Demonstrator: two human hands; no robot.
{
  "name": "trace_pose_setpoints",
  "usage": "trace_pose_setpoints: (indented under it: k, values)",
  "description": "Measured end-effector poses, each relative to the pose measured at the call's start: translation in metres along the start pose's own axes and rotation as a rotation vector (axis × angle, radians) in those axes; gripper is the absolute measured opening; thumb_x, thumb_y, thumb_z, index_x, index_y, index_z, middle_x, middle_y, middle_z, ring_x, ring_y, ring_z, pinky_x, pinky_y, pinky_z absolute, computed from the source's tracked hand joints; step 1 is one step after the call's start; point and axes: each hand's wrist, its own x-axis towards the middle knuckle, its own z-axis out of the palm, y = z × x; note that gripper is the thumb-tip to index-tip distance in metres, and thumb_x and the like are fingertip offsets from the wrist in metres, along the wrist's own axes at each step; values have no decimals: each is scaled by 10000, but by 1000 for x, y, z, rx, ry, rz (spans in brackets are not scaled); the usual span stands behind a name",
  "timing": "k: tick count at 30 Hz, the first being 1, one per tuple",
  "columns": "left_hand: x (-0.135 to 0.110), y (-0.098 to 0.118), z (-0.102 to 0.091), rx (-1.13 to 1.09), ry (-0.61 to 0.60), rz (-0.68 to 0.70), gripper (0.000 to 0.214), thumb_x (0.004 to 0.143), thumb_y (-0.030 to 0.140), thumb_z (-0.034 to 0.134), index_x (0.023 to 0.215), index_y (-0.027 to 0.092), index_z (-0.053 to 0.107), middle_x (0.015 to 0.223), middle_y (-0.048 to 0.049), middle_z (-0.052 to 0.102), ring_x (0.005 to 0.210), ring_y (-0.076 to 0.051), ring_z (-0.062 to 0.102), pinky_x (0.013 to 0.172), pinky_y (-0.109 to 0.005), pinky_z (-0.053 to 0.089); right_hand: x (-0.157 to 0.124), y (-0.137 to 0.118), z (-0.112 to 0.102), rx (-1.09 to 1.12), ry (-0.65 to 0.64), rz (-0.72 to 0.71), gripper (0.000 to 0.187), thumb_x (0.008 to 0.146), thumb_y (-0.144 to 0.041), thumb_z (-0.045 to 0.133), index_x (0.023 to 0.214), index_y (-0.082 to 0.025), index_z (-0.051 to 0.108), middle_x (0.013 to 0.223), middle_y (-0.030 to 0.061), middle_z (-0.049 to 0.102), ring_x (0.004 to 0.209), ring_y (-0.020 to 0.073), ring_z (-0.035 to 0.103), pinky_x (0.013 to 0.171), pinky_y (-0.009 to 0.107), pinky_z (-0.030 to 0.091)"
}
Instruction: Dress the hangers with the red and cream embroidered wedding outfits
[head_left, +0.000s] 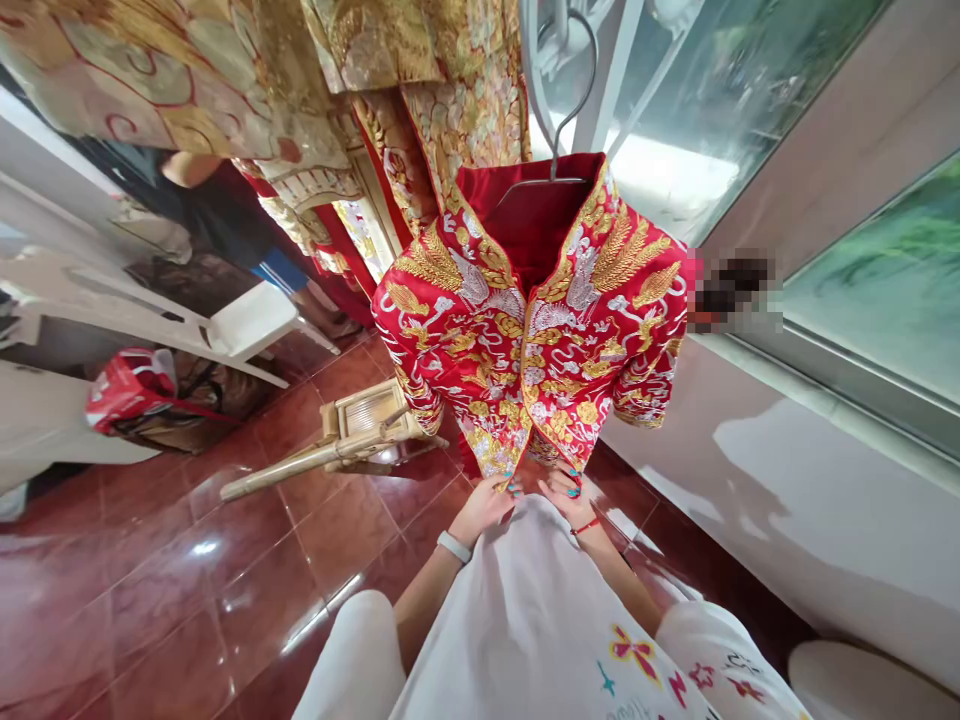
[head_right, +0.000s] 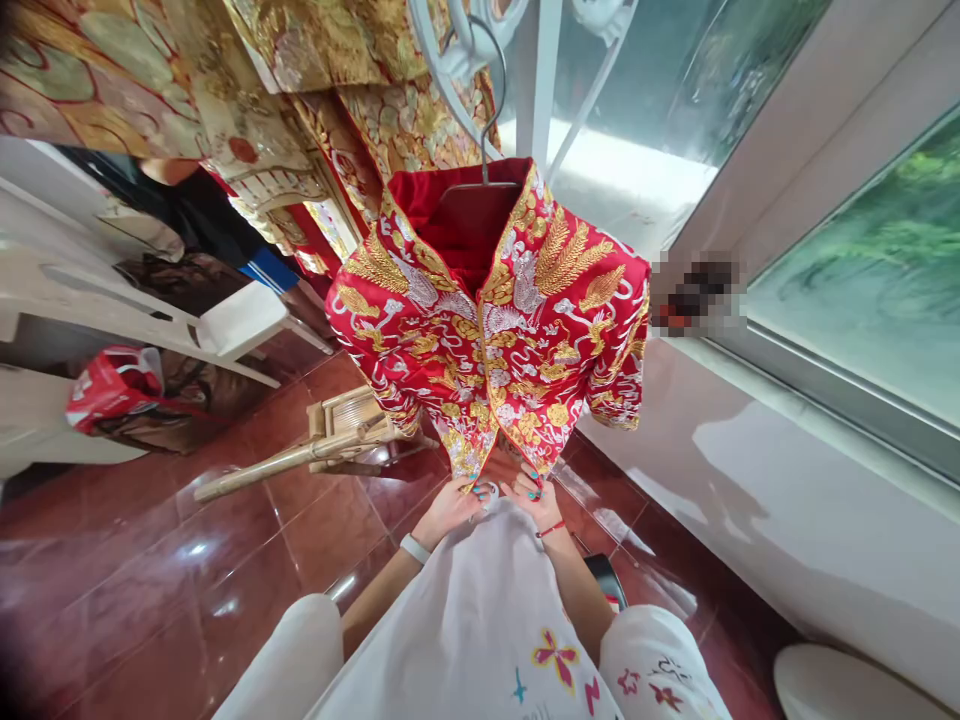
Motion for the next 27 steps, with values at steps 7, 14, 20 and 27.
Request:
trace_pose_setpoints:
  k: [7, 14, 20, 27]
  values:
    - [3, 7, 2, 66, 14, 109, 29, 807, 212, 692, 828, 192, 684, 842, -70, 697, 881, -234, 649, 922, -385, 495, 7, 9, 38, -94, 6, 37, 475, 462, -427, 938, 656, -252, 541, 663, -35, 569, 701, 186, 605, 967, 498, 554]
    - [2, 3, 6, 118, 105, 285, 185, 737, 191, 777, 908, 226, 718, 1060, -75, 768, 1160, -305, 652, 1028, -414, 481, 8, 25, 47, -326, 187, -86, 393, 546, -405, 897, 838, -268, 674, 761, 13, 685, 905, 281, 686, 924, 471, 557]
    - [-4, -7, 17, 145, 101, 369, 328, 747, 234, 791, 1065, 243, 713, 1067, -67, 770, 1197, -288, 652, 1105, -403, 452, 8, 35, 53, -329, 255, -141, 467, 550, -352, 911, 962, -302, 698, 967, 34, 742, 1019, 295, 679, 978, 472, 535]
    - [-3, -12, 13, 211, 110, 351, 239, 793, 239, 741, 1031, 242, 717, 1037, -80, 765, 1203, -313, 644, 1069, -423, 471, 9, 35, 57, -342, 304, -150, 503, 543, -316, 907, 1000, -267, 702, 985, 54, 756, 1099, 317, 658, 1038, 518, 504]
